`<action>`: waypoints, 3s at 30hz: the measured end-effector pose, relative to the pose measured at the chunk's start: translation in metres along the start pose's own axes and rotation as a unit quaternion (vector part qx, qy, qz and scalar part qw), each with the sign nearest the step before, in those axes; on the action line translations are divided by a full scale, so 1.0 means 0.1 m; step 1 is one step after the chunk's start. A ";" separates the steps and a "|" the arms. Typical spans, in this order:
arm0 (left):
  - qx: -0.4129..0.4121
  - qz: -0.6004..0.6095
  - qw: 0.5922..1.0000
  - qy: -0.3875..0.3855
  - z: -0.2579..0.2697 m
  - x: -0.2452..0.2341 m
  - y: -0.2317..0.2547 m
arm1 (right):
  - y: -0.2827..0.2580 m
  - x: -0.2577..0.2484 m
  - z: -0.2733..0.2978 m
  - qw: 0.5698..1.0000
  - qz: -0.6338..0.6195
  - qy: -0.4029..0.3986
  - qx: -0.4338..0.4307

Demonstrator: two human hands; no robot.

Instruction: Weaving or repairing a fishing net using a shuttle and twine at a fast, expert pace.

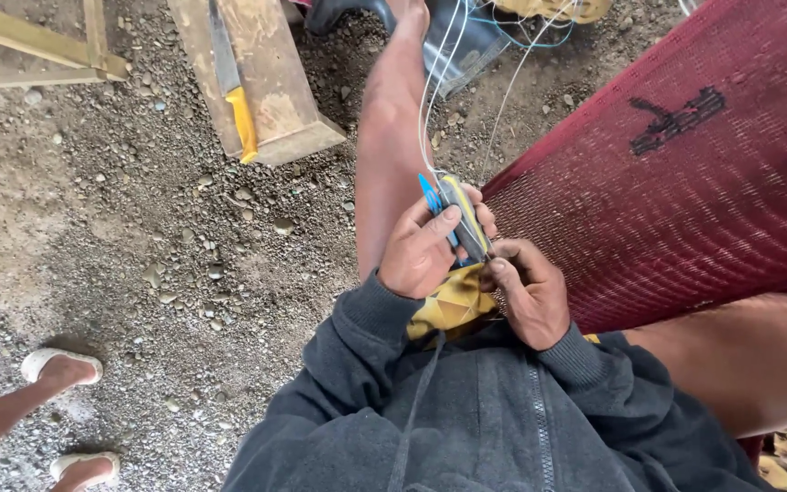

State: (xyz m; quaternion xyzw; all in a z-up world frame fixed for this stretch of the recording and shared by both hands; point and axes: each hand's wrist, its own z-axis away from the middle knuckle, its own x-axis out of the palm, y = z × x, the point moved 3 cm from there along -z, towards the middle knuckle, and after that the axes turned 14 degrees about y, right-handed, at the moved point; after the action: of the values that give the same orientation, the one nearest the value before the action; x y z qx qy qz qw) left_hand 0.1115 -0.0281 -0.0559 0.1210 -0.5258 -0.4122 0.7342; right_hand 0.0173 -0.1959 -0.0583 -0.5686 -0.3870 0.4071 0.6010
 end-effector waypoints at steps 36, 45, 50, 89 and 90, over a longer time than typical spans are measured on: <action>0.134 -0.087 0.987 -0.018 -0.17 0.04 -0.24 | 0.05 0.07 0.05 0.998 0.022 0.050 -0.019; 0.179 -0.153 0.971 -0.030 -0.14 0.01 -0.09 | 0.04 0.08 0.02 0.998 -0.028 0.043 0.025; 0.215 -0.174 0.960 -0.036 -0.14 -0.05 -0.08 | -0.11 0.13 0.01 0.998 -0.006 0.058 -0.021; 0.183 0.032 0.978 0.094 0.00 0.07 -0.51 | 0.21 0.19 -0.33 0.847 -0.500 0.047 0.176; 0.183 0.031 0.978 0.092 -0.02 0.07 -0.50 | 0.21 0.19 -0.30 0.846 -0.501 0.047 0.175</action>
State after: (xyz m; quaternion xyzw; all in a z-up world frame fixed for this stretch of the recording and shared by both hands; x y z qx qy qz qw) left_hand 0.0896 -0.0655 -0.0828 0.2747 -0.5258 -0.2729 0.7574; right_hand 0.0511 -0.1889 -0.0811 -0.2018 -0.5127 0.0842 0.8302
